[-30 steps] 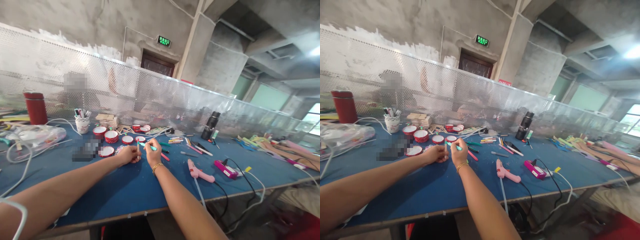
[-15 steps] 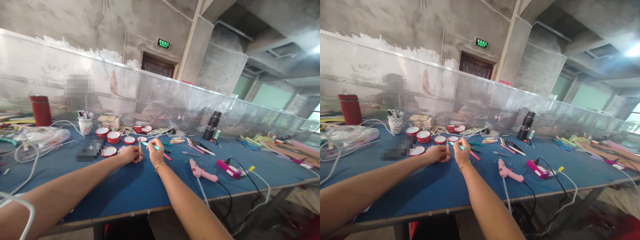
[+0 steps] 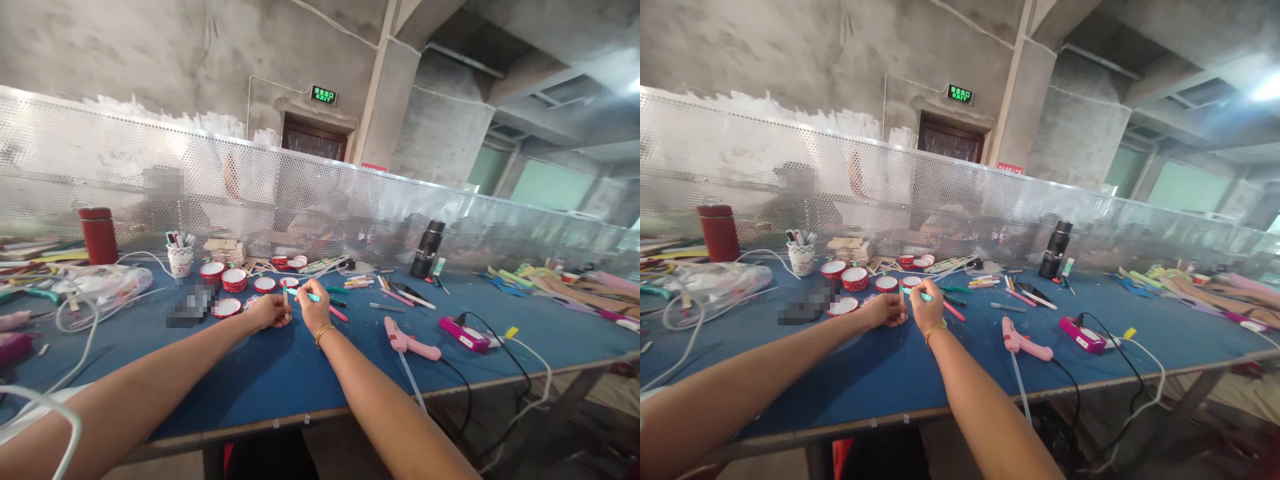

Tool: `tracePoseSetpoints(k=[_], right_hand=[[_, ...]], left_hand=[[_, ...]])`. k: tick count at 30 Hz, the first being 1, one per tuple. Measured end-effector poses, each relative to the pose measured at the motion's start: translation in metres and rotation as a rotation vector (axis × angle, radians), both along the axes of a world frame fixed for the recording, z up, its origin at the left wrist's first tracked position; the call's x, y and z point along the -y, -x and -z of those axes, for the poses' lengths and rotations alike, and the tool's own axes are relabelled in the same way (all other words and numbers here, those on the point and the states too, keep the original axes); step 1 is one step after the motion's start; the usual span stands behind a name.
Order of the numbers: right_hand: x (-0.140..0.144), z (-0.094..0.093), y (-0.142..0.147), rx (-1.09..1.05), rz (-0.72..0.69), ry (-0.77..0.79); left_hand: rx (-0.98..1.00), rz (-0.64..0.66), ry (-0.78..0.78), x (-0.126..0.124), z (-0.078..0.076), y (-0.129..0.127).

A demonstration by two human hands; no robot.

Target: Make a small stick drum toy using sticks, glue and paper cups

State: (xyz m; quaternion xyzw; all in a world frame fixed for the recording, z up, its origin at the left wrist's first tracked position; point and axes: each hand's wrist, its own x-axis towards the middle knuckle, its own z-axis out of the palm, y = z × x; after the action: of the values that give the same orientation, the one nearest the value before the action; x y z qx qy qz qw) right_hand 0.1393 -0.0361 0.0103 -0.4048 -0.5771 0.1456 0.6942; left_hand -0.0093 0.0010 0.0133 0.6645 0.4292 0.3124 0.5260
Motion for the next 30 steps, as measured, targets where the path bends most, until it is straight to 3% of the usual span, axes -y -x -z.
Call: tracePoseSetpoints(k=[12,30], right_hand=[[-0.0022,0.0003,-0.0004,0.023,0.042,0.002],[-0.006,0.0027,-0.0012,-0.013,0.052,0.0]], left_hand=[[0.009,-0.005,0.033,-0.0094,0.0066,-0.0007],[-0.027,-0.001,0.046,-0.0005,-0.0019,0.0004]])
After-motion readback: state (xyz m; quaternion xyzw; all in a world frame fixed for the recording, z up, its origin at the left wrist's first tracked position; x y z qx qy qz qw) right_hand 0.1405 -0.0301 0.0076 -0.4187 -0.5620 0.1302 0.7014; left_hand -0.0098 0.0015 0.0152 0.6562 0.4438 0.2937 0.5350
